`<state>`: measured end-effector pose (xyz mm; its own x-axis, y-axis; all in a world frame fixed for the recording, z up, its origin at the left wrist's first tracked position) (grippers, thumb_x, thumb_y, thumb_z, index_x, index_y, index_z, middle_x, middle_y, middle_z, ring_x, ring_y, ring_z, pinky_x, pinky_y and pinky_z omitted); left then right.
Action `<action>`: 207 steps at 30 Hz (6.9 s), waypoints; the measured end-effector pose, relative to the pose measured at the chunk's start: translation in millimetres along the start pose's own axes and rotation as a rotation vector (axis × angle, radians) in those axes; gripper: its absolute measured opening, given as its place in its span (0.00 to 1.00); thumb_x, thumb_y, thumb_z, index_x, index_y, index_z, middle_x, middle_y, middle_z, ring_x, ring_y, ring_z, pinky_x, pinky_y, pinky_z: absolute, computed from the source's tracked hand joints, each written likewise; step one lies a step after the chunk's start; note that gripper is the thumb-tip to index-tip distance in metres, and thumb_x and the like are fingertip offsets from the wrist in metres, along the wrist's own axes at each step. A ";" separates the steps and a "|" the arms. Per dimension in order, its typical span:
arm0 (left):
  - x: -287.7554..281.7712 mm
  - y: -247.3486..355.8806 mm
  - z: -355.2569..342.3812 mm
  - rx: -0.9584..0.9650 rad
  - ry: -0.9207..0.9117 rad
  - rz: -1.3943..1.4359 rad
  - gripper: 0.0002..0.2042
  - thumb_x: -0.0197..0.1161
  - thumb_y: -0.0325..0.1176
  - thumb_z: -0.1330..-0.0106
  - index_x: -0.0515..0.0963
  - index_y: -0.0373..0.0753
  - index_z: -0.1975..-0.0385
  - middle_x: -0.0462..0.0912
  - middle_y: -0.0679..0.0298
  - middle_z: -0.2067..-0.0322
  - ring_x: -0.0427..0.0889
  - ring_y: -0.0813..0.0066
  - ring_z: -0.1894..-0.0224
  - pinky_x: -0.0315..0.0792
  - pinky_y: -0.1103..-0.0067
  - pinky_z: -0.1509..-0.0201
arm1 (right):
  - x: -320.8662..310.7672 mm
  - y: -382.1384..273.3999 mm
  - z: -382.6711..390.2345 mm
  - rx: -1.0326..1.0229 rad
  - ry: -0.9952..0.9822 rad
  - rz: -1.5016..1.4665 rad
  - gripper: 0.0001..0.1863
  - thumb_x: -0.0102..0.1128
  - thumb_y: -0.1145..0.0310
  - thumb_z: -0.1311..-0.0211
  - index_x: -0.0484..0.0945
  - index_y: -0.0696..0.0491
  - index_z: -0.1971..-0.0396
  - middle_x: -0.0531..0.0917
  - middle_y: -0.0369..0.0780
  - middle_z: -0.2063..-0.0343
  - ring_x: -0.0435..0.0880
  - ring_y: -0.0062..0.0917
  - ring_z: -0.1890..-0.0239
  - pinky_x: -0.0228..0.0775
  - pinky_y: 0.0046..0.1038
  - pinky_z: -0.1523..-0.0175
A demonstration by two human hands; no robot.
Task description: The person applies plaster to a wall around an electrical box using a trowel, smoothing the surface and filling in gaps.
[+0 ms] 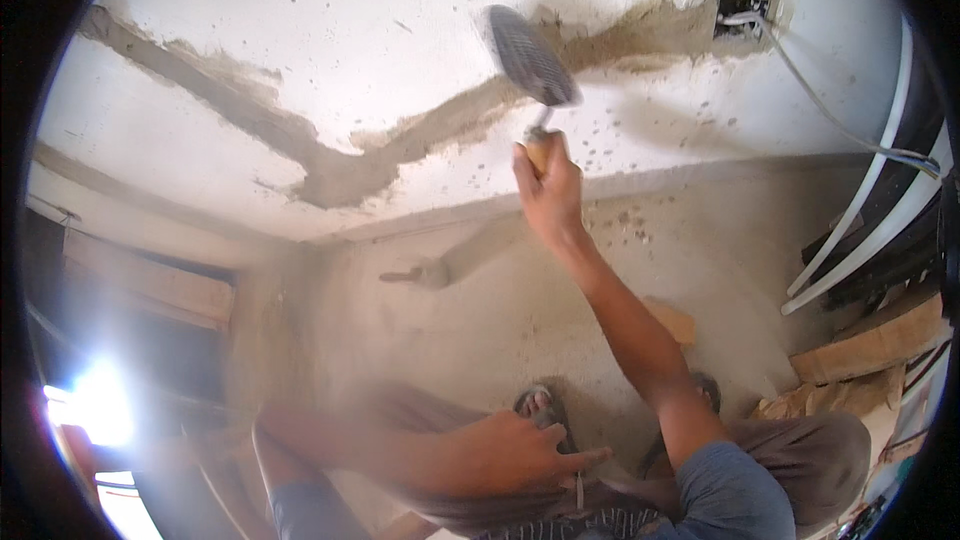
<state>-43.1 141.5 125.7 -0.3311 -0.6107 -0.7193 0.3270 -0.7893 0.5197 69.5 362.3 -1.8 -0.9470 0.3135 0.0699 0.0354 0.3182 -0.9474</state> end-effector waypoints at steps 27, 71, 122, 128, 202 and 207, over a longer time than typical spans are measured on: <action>-213.7 -223.3 -67.4 -0.940 0.819 -1.132 0.40 0.53 0.58 0.29 0.51 0.41 0.24 0.45 0.53 0.23 0.43 0.55 0.21 0.31 0.55 0.20 | -68.1 121.5 178.2 0.433 -0.418 0.258 0.21 0.58 0.51 0.31 0.70 0.55 0.57 0.82 0.53 0.73 0.85 0.50 0.66 0.74 0.45 0.62; -69.5 -29.4 -47.8 -0.261 0.166 0.519 0.22 0.49 0.43 0.21 0.71 0.37 0.35 0.84 0.51 0.49 0.85 0.57 0.48 0.76 0.68 0.44 | -189.8 -27.4 -63.8 -0.058 0.149 0.211 0.27 0.57 0.45 0.30 0.72 0.59 0.70 0.76 0.47 0.82 0.76 0.34 0.77 0.71 0.35 0.66; -51.4 -59.7 -83.1 -0.332 -0.095 0.622 0.22 0.45 0.46 0.19 0.75 0.39 0.38 0.87 0.52 0.62 0.88 0.65 0.62 0.80 0.70 0.56 | -200.0 -48.0 -93.1 -0.135 0.337 -0.040 0.26 0.57 0.49 0.28 0.68 0.60 0.71 0.72 0.47 0.82 0.71 0.28 0.78 0.70 0.34 0.67; -46.8 -55.8 -82.7 -0.329 -0.152 0.545 0.22 0.45 0.47 0.19 0.76 0.40 0.38 0.87 0.52 0.62 0.88 0.67 0.64 0.80 0.71 0.58 | -187.4 -38.8 -83.5 -0.090 0.274 0.068 0.23 0.57 0.52 0.28 0.68 0.59 0.70 0.73 0.41 0.81 0.69 0.24 0.77 0.68 0.30 0.67; -53.4 -69.2 -55.2 -0.435 0.140 0.670 0.21 0.49 0.44 0.21 0.76 0.36 0.40 0.87 0.56 0.60 0.87 0.68 0.58 0.78 0.73 0.54 | -141.2 16.0 9.9 0.396 0.297 -0.553 0.18 0.52 0.49 0.25 0.67 0.50 0.64 0.71 0.31 0.83 0.72 0.15 0.84 0.69 0.22 0.79; -74.4 -130.3 -96.9 -0.428 0.992 0.569 0.25 0.51 0.50 0.22 0.73 0.35 0.39 0.82 0.59 0.53 0.81 0.71 0.52 0.74 0.74 0.45 | -114.4 -1.9 35.7 0.419 0.351 -0.772 0.16 0.51 0.52 0.24 0.68 0.50 0.60 0.75 0.34 0.77 0.75 0.16 0.80 0.70 0.24 0.78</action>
<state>24.7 295.9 66.8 0.7125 -0.4014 -0.5755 0.5319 -0.2259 0.8161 166.4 293.9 -19.2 -0.5086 0.4234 0.7497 -0.7430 0.2242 -0.6307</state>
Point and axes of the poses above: each hand's wrist, its own z-axis away from the middle knuckle, its own x-axis out of the palm, y = z × x, the point moved 2 cm from there along -z, towards the middle knuckle
